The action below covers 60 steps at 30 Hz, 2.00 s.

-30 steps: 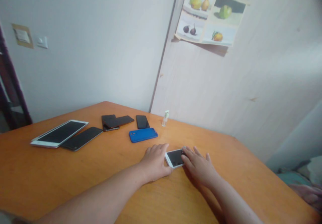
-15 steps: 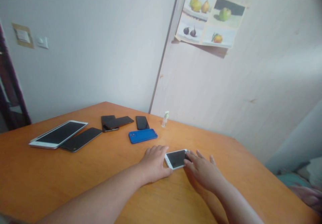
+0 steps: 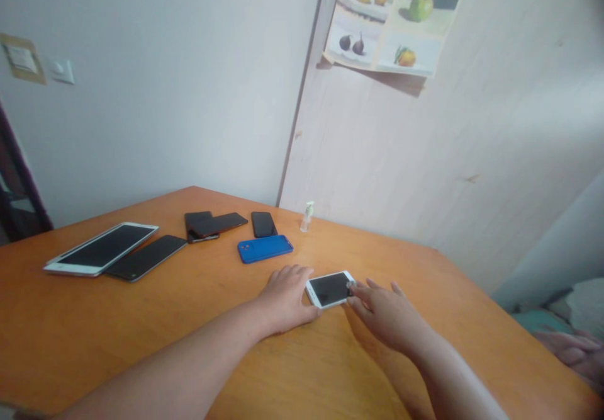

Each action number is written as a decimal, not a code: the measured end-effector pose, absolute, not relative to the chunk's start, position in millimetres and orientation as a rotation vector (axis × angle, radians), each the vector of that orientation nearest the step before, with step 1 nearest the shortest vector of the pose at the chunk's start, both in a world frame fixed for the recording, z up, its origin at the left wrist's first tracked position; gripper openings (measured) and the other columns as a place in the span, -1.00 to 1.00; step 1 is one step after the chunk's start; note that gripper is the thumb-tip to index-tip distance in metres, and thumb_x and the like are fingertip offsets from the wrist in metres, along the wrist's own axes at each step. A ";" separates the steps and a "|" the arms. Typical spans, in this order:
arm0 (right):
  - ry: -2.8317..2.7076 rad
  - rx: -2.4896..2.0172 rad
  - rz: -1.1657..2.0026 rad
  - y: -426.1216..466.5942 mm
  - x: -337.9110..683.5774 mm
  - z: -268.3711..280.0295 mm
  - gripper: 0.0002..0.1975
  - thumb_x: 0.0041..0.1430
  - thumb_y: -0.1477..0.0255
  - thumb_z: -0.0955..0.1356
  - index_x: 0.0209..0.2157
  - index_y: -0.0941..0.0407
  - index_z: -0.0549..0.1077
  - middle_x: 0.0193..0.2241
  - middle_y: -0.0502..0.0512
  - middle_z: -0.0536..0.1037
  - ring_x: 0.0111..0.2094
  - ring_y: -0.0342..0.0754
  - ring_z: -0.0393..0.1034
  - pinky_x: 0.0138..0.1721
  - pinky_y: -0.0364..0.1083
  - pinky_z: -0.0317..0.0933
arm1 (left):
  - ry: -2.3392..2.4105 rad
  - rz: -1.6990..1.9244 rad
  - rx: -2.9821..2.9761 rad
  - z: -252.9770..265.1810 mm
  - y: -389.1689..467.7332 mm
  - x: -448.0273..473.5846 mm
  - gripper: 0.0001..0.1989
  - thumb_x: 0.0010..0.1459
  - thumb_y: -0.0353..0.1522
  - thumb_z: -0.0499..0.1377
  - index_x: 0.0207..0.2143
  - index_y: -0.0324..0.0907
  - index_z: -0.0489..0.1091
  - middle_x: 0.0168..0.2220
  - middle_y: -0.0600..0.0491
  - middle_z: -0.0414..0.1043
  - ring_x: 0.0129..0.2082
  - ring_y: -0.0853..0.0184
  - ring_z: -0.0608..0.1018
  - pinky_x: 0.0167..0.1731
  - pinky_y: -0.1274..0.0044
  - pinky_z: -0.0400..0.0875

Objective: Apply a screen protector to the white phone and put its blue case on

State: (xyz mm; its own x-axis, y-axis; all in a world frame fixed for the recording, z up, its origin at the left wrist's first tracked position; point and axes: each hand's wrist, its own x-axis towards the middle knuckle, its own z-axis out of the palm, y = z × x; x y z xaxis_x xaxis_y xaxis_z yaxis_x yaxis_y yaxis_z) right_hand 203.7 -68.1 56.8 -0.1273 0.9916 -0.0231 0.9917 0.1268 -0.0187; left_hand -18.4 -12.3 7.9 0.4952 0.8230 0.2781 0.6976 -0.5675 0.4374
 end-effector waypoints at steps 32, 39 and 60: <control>2.843 1.666 -0.359 -76.6 163.1 55.0 -0.60 0.42 0.24 0.10 0.07 -0.02 0.45 0.19 0.07 0.42 0.30 0.10 0.11 0.31 0.19 -0.14 | 1.291 0.666 2.511 8.4 -11.7 -17.8 -0.35 -0.01 -0.07 0.24 0.10 -0.15 0.29 0.02 -0.10 0.41 0.05 0.02 0.42 0.02 0.28 0.33; 2.845 1.668 -0.363 -77.8 172.1 60.2 -0.57 0.43 0.23 0.09 -0.07 0.01 0.53 0.02 0.10 0.56 0.29 0.13 0.15 0.30 0.19 -0.11 | 1.284 0.707 2.528 4.6 -10.7 -16.8 -0.34 0.02 0.01 0.21 0.09 -0.14 0.29 0.00 -0.11 0.42 0.02 0.02 0.44 -0.02 0.27 0.34; 2.665 1.818 -0.243 -56.8 168.1 36.2 -0.50 0.42 0.19 0.04 0.29 -0.08 0.22 0.33 0.04 0.19 0.39 0.12 -0.13 0.31 0.35 -0.28 | 1.286 0.740 2.464 8.0 -15.0 -15.9 -0.35 -0.01 -0.12 0.21 0.13 -0.15 0.24 0.05 -0.12 0.42 0.05 0.00 0.44 0.03 0.24 0.33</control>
State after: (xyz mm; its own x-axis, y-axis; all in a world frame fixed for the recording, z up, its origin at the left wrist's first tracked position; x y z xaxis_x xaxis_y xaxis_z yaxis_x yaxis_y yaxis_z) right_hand 168.1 -56.8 36.2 -0.3655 0.9308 -0.0077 0.9168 0.3586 -0.1757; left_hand -15.9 -15.0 8.0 0.4770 0.8202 0.3159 0.6854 -0.5721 0.4506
